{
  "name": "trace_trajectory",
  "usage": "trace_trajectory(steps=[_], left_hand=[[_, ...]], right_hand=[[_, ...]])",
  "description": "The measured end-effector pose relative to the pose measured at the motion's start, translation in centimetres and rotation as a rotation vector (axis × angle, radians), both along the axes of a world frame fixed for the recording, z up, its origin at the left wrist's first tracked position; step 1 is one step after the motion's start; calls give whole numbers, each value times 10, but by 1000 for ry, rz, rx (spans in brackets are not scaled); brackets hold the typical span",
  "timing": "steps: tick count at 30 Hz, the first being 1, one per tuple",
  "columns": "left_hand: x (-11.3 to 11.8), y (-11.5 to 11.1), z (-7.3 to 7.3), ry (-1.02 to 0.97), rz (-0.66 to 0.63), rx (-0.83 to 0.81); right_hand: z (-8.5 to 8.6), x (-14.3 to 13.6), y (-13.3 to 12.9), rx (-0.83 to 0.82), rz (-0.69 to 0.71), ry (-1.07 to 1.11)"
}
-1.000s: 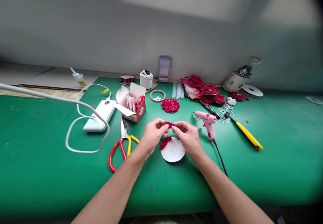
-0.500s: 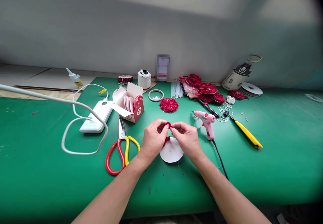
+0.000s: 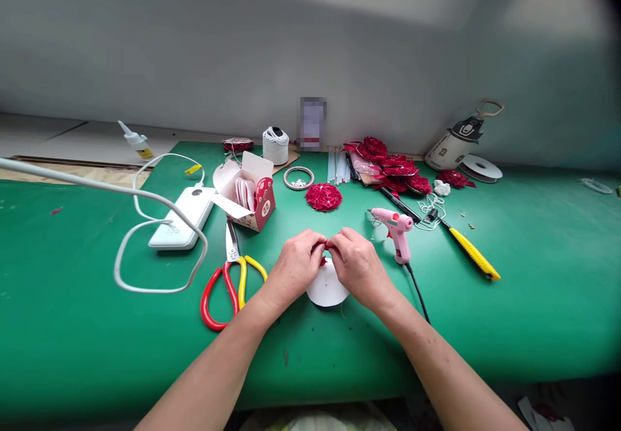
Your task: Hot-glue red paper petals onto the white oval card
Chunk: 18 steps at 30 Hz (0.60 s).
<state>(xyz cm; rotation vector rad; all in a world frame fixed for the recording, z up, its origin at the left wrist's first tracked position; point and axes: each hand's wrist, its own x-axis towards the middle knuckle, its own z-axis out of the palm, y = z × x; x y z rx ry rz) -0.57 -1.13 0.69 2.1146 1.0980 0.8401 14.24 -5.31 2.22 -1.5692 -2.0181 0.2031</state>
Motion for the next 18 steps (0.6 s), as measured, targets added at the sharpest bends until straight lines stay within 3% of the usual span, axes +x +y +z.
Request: trace_trajectory(steps=[9,18], left_hand=[[-4,1,5,5,-58,-82],[-5,-3,13,63,-172,-46]], right_hand=[[6,5,-1,-1,50,-134],[13,12,-2,-47,147,-191]])
